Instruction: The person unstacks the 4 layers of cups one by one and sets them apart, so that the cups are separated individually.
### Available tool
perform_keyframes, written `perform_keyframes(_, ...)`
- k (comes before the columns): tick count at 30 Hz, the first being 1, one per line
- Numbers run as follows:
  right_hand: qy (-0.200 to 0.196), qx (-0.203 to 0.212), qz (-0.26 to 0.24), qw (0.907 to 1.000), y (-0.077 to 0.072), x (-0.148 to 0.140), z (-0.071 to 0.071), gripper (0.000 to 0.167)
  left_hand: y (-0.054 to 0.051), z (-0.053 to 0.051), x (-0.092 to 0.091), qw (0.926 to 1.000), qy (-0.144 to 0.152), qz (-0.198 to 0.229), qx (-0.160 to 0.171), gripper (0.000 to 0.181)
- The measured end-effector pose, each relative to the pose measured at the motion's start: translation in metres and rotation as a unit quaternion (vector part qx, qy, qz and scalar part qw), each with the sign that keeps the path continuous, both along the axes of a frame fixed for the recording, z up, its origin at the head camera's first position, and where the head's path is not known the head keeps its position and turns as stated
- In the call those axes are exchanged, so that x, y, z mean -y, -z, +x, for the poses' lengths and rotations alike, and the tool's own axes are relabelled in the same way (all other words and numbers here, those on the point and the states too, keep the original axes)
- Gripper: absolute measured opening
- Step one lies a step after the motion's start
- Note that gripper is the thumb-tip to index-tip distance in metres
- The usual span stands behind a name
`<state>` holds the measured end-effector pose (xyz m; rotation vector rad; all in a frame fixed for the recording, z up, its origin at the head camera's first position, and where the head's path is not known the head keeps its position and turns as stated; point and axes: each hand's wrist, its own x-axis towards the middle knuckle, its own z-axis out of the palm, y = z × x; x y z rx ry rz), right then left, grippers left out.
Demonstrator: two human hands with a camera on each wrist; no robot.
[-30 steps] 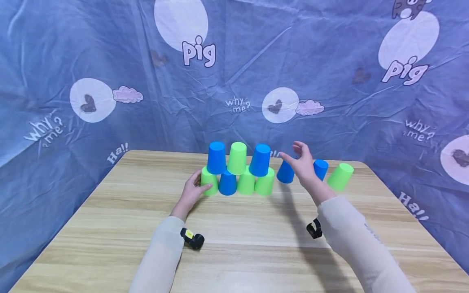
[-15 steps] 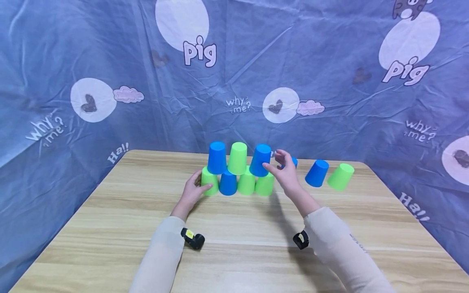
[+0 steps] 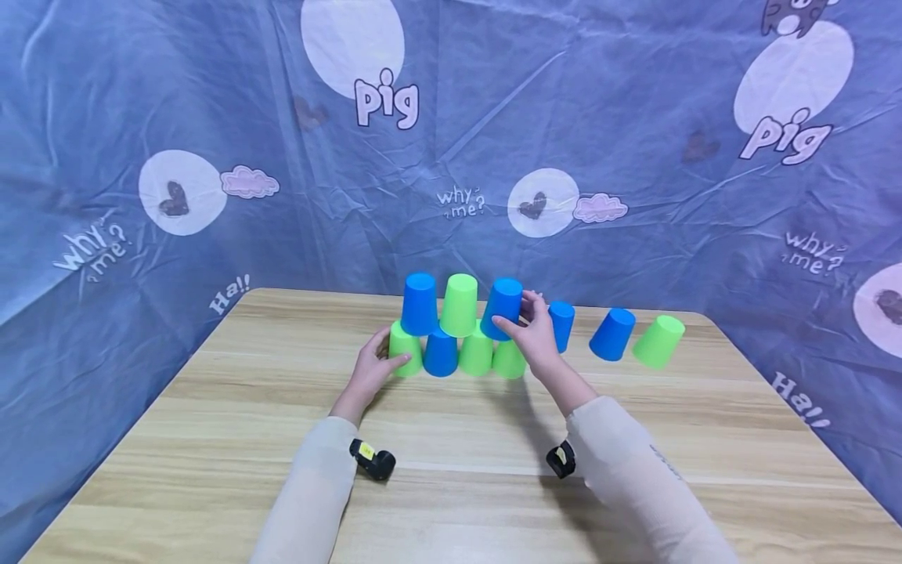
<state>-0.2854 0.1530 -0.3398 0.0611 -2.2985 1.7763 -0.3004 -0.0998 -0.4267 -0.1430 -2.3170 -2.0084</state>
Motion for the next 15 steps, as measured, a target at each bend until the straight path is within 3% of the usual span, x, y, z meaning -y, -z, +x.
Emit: perform_keyframes(15,0.018,0.011,0.013,0.9997,0.0056,0.0018,-0.0058,0.067,-0.0012,0.0006,-0.0002,1.0000,0.001,0.003,0.002,0.060)
